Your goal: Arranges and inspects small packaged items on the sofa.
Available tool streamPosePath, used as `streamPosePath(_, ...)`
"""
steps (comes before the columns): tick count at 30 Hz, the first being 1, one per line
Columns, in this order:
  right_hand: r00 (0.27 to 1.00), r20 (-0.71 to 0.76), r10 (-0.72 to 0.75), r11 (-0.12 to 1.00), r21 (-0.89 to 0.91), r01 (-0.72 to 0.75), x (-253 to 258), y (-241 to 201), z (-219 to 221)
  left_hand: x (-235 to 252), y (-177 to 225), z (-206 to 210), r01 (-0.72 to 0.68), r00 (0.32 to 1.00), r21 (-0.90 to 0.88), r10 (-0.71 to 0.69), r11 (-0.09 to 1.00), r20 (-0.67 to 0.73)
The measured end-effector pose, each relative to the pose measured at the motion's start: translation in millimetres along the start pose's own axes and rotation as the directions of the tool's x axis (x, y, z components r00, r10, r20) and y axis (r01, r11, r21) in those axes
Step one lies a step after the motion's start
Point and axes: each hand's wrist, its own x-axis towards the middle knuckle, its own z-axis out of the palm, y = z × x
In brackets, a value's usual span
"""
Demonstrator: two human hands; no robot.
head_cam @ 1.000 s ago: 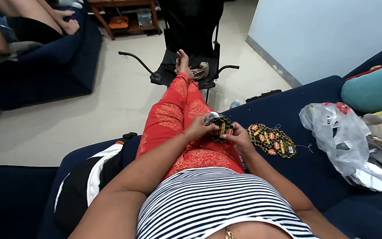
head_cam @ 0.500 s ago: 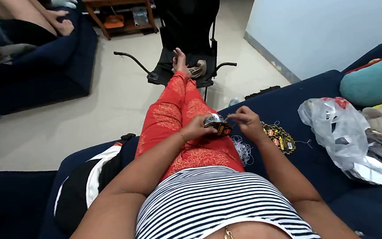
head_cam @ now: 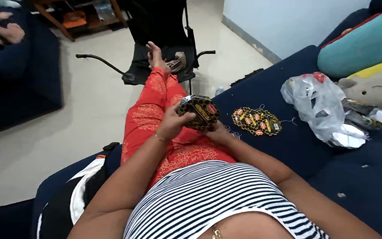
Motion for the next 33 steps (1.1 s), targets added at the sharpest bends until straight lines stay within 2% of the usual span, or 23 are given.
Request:
streamPosePath(4, 0.991, -0.129, -0.045, 0.992, 0.107, 0.059, 3.1, 21.3, -10.3, 1.9, -8.0, -3.9, 0.055, 0.995, 0.038, -0.051, 0.998, -0.090)
streamPosePath(6, 0.983, -0.172, -0.059, 0.997, 0.047, 0.068, 3.2, 33.2, -38.2, 6.0, -12.7, -10.2, 0.050, 0.992, 0.119, -0.035, 0.992, -0.124)
streamPosePath(7, 0.977, -0.207, -0.052, 0.997, -0.061, 0.041, 1.5, 38.1, -58.1, 7.2, -14.4, -12.7, 0.050, 0.991, 0.164, -0.028, 0.985, -0.129)
streamPosePath(9, 0.952, -0.306, 0.012, 0.917, -0.376, -0.132, -7.6, 47.6, -104.4, 6.9, -16.8, -14.0, 0.070, 0.990, 0.229, -0.040, 0.971, -0.132)
streamPosePath(11, 0.887, -0.444, 0.130, 0.741, -0.551, -0.384, -22.0, 54.2, -146.9, 6.4, -20.2, -14.2, 0.105, 0.993, 0.318, -0.078, 0.942, -0.094)
streamPosePath(13, 0.778, -0.557, 0.291, 0.564, -0.557, -0.609, -36.6, 56.9, -176.1, 6.6, -21.6, -11.1, 0.135, 0.991, 0.437, -0.132, 0.889, -0.037)
streamPosePath(14, 0.728, -0.566, 0.386, 0.493, -0.540, -0.681, -42.9, 58.8, -187.2, 7.1, -22.0, -8.7, 0.138, 0.989, 0.478, -0.149, 0.867, -0.015)
streamPosePath(16, 0.674, -0.525, 0.519, 0.433, -0.519, -0.737, -51.3, 66.6, -205.6, 9.5, -21.9, -7.5, 0.138, 0.987, 0.510, -0.163, 0.849, 0.004)
streamPosePath(20, 0.679, -0.514, 0.524, 0.415, -0.543, -0.731, -60.6, 74.6, -215.6, 9.7, -23.2, -9.6, 0.157, 0.985, 0.505, -0.173, 0.849, -0.016)
streamPosePath(23, 0.602, -0.599, 0.527, 0.340, -0.500, -0.796, -64.1, 68.3, -218.5, 9.8, -26.6, -11.0, 0.157, 0.985, 0.508, -0.172, 0.847, -0.019)
streamPosePath(25, 0.576, -0.633, 0.517, 0.306, -0.492, -0.815, -67.6, 57.8, -225.1, 10.3, -28.0, -12.0, 0.148, 0.987, 0.505, -0.163, 0.850, -0.015)
streamPosePath(27, 0.600, -0.623, 0.503, 0.312, -0.516, -0.798, -69.9, 42.5, -232.0, 9.8, -26.9, -12.1, 0.146, 0.987, 0.505, -0.158, 0.851, -0.020)
streamPosePath(29, 0.645, -0.578, 0.500, 0.364, -0.535, -0.762, -72.3, 26.5, -237.4, 9.3, -26.7, -11.6, 0.158, 0.985, 0.500, -0.169, 0.851, -0.023)
streamPosePath(33, 0.801, -0.410, 0.437, 0.650, -0.471, -0.596, -78.6, 14.2, -250.2, 9.4, -27.4, -12.5, 0.174, 0.983, 0.496, -0.178, 0.851, -0.040)
